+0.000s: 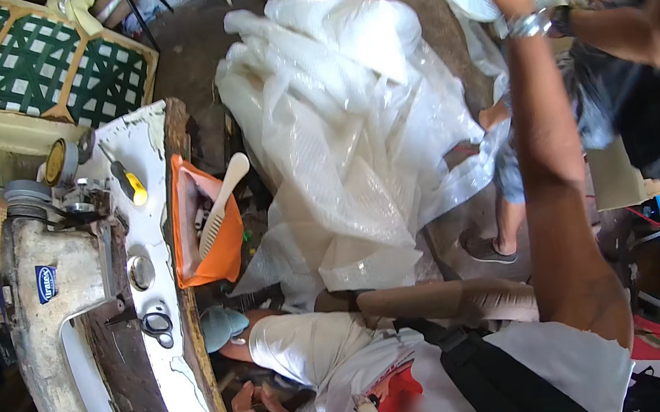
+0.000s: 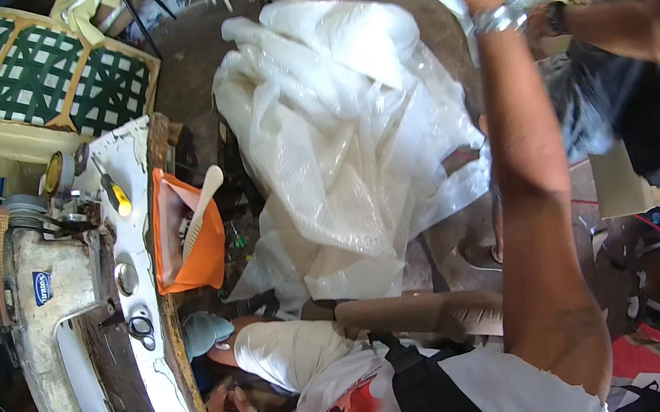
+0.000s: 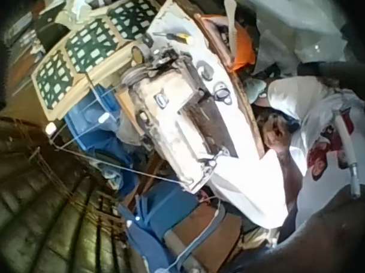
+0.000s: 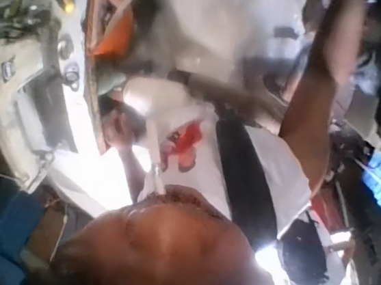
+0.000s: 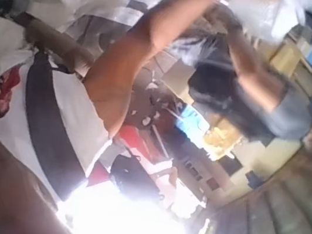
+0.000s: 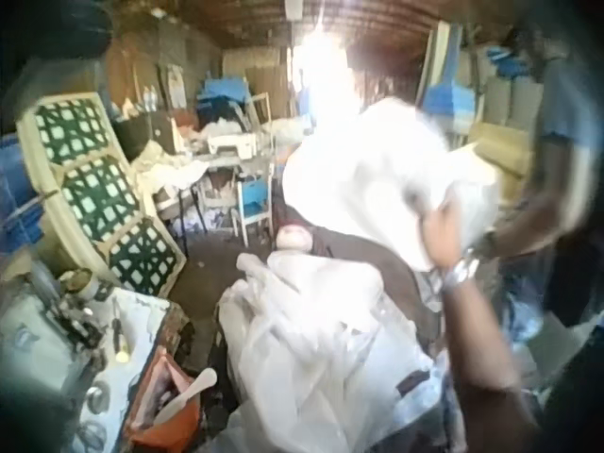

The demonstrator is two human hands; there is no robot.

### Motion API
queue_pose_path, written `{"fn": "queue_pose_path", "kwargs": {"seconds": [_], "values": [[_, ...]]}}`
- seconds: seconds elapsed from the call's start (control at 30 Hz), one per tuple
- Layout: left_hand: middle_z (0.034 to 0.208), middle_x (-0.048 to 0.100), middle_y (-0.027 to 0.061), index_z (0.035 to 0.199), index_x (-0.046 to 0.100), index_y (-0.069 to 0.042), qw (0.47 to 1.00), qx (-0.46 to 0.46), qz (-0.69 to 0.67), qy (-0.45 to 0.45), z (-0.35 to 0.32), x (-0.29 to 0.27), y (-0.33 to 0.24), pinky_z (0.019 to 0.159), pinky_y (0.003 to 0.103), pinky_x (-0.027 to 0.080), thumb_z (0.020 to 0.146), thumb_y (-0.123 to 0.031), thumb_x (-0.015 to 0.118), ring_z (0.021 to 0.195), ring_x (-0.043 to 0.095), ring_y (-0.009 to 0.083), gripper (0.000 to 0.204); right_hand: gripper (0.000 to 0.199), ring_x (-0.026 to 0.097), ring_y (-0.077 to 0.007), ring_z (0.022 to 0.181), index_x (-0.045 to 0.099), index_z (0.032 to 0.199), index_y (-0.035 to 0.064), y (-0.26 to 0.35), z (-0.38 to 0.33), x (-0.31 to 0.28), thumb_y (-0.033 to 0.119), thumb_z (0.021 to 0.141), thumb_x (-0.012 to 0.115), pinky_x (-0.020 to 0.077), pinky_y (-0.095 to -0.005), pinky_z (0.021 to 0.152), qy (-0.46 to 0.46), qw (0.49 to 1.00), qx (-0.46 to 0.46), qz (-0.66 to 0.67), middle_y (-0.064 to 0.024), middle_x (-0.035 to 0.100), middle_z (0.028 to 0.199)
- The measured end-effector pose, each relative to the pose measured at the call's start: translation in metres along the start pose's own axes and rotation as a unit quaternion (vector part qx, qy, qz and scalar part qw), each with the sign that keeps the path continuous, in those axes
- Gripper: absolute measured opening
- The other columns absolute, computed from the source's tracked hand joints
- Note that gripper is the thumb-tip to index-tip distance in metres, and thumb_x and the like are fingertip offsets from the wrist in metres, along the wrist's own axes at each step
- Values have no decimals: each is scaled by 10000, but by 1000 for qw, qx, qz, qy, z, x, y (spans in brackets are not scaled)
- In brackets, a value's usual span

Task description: The recorder prepares bubble wrap and fabric, then uses an industrial sewing machine to stitch them together, likely for upholstery padding.

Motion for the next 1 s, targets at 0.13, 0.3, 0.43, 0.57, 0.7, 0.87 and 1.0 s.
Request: {"fn": "queue_pose_path", "kwargs": {"seconds": [0.13, 0.3, 0.43, 0.57, 0.7, 0.87, 1.0], "values": [[1096, 628, 187, 1183, 574, 7, 992, -2, -122, 19, 19, 11, -33, 672, 364, 527, 835, -181, 812, 833, 640, 283, 462, 465, 622, -414, 1086, 613, 1188, -37, 96, -119, 15, 74, 772, 791, 496, -430, 971, 226, 963, 60, 136, -261, 638, 1189], [1372, 547, 255, 1285, 544, 14, 976, 165, -141, -7, 91, -15, -112, 1057, 535, 422, 741, -441, 874, 1217, 560, 445, 782, 382, 592, -412, 820, 631, 992, -7, 244, -210, -41, 217, 763, 839, 490, -464, 742, 469, 845, 116, 231, -206, 626, 904], [1250, 628, 194, 1255, 574, 24, 939, 287, -159, 106, 92, -25, -137, 970, 515, 475, 790, -495, 792, 1149, 599, 404, 730, 545, 631, -427, 779, 647, 1004, -22, 345, -176, -112, 446, 793, 830, 510, -478, 700, 672, 530, -63, 513, -211, 644, 863], [1122, 657, 205, 1242, 586, 31, 913, 138, -312, 224, 24, -43, -111, 872, 445, 519, 813, -270, 838, 991, 655, 387, 581, 1003, 642, -374, 1130, 539, 1348, -44, 354, -130, -119, 646, 681, 832, 499, -449, 951, 633, 420, -112, 641, -218, 656, 1230], [974, 703, 126, 1111, 691, 0, 901, -56, -377, -208, -75, -133, -32, 832, 347, 540, 971, -204, 663, 894, 664, 188, 249, 1218, 512, -308, 1323, 402, 1462, -70, 393, -122, -84, 699, 628, 843, 407, -449, 1086, 580, 573, -19, 578, -230, 470, 1473], [1271, 611, 154, 1417, 485, 39, 675, -296, -222, -638, -229, -282, 21, 958, 367, 480, 1079, -392, 440, 1107, 582, 244, 549, 1001, 556, -276, 1276, 306, 1511, -30, 527, -209, -92, 414, 801, 854, 467, -395, 1049, 747, 179, -235, 595, -202, 553, 1385], [1279, 632, 172, 1428, 487, 9, 635, -243, -115, -725, -310, -380, -61, 945, 375, 558, 1076, -471, 399, 1114, 651, 278, 602, 463, 679, -188, 965, 589, 1267, -23, 647, -233, -140, 279, 941, 722, 553, -342, 810, 711, 138, -329, 606, -177, 695, 1048]]}}
Point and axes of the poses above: each hand's wrist, its own z-axis towards the middle knuckle, its own x-axis out of the palm, y = z × x, the point moved 5 cm from there along z, towards the middle knuckle
